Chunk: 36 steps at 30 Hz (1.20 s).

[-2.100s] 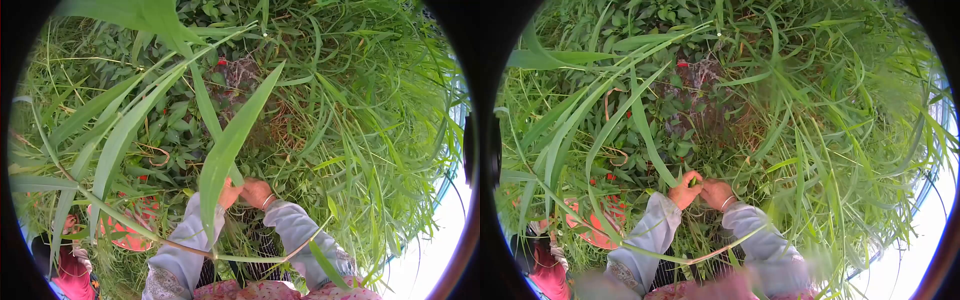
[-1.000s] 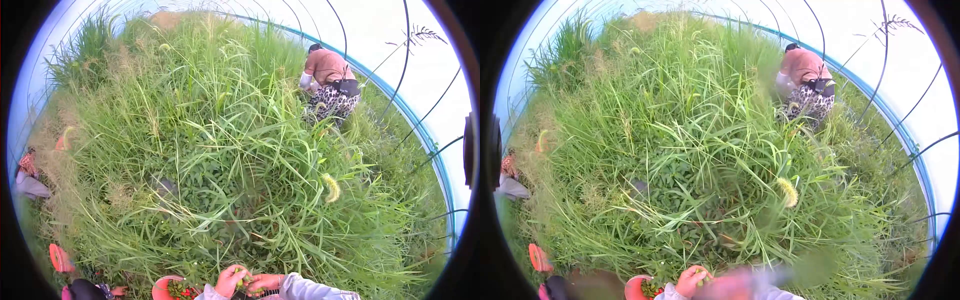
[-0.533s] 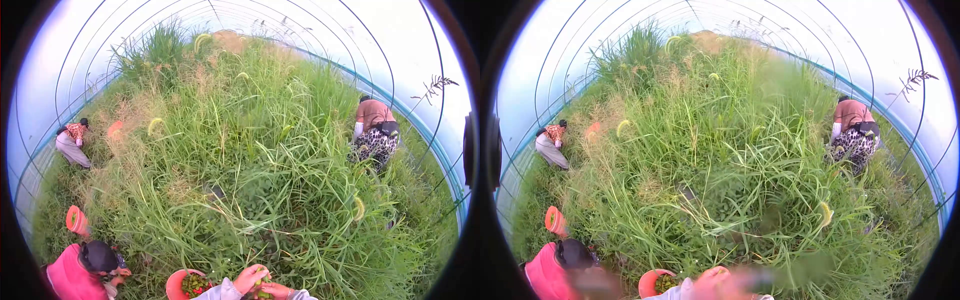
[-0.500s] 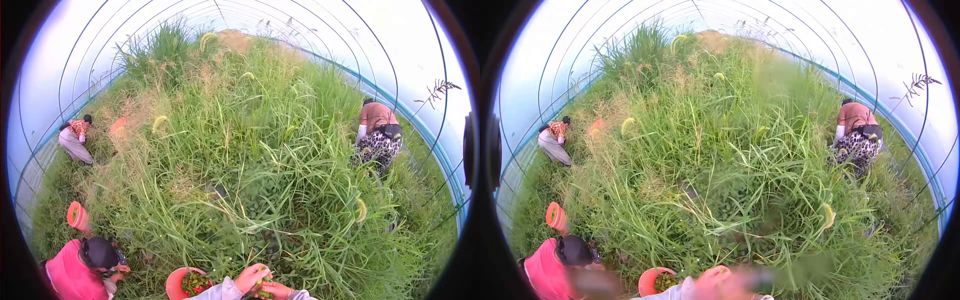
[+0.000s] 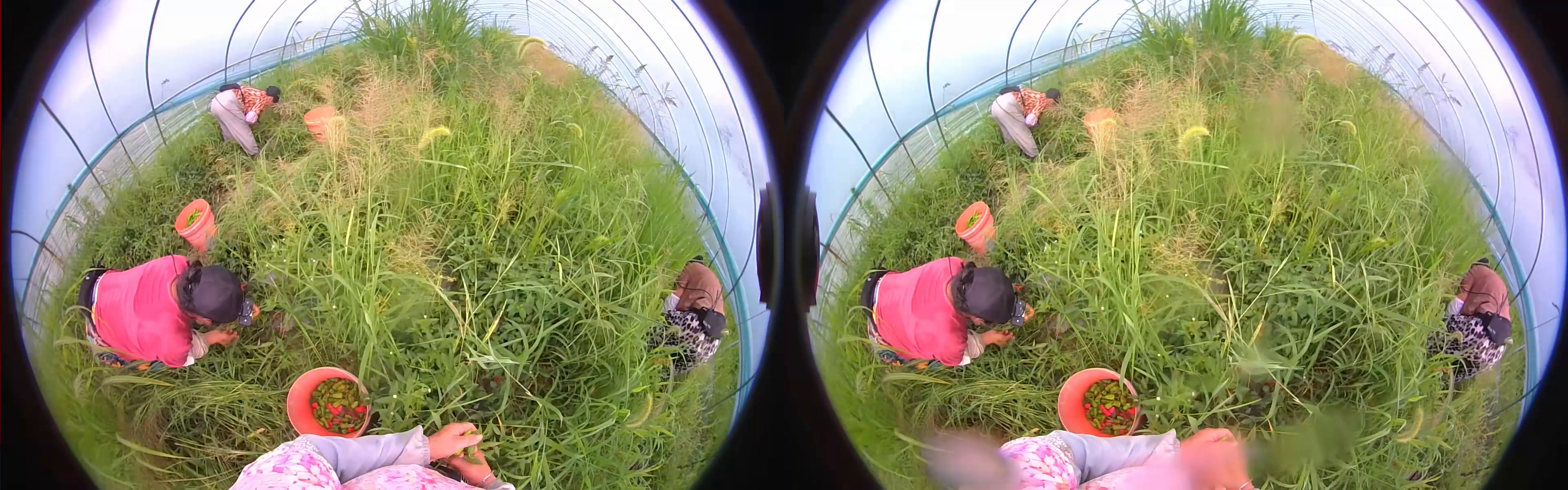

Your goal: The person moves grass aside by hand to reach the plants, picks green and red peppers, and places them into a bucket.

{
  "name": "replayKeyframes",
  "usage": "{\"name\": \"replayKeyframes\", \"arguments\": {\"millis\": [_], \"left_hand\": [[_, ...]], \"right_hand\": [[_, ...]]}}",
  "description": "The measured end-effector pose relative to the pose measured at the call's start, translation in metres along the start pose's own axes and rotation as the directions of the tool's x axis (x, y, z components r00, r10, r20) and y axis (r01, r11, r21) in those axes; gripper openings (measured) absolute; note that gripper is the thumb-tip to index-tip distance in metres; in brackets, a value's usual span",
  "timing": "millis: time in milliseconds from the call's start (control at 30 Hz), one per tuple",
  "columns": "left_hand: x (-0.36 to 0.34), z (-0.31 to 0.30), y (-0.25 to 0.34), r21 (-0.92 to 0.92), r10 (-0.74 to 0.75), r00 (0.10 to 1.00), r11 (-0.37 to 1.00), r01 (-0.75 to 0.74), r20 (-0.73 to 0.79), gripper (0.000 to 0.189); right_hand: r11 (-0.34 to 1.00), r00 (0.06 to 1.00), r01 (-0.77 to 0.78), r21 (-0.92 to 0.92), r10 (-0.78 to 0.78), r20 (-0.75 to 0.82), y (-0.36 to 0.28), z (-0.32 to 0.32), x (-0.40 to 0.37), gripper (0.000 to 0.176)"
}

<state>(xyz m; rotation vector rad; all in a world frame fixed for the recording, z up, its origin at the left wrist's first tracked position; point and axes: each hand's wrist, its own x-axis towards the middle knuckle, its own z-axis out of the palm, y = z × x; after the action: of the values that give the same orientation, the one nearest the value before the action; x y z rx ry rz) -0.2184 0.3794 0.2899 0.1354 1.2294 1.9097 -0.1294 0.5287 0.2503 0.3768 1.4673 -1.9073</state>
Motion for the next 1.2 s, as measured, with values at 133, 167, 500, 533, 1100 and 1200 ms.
{"name": "replayKeyframes", "arguments": {"millis": [133,167,500,533,1100,1200], "left_hand": [[-0.002,0.006,0.008,-0.050,-0.002,0.995,0.999,-0.003,-0.104,0.027],[-0.006,0.008,0.016,-0.036,-0.011,0.994,0.999,0.007,-0.110,0.026],[0.004,0.012,0.010,-0.207,-0.054,0.995,0.978,0.035,-0.087,0.025],[0.002,0.013,0.017,-0.209,-0.068,0.995,0.977,0.052,-0.070,0.025],[-0.038,-0.038,0.021,-0.101,-0.302,0.946,0.944,0.313,0.117,0.020],[-0.037,-0.043,0.015,-0.068,-0.287,0.951,0.953,0.295,0.111,0.020]], "right_hand": [[0.943,0.975,0.041,-0.330,-0.110,-0.194,-0.063,0.034,-0.015,0.022],[0.833,0.962,0.077,-0.548,-0.207,-0.180,-0.055,0.024,-0.006,0.021],[0.157,0.935,-0.222,-0.962,-0.247,-0.256,-0.077,0.015,-0.010,0.031],[0.061,0.903,-0.370,-0.927,-0.209,-0.374,-0.064,0.003,-0.007,0.032],[0.434,0.953,-0.173,-0.884,-0.154,-0.262,-0.038,-0.050,-0.070,0.026],[0.599,0.924,0.060,-0.798,-0.335,-0.182,-0.067,-0.007,-0.072,0.027]]}}
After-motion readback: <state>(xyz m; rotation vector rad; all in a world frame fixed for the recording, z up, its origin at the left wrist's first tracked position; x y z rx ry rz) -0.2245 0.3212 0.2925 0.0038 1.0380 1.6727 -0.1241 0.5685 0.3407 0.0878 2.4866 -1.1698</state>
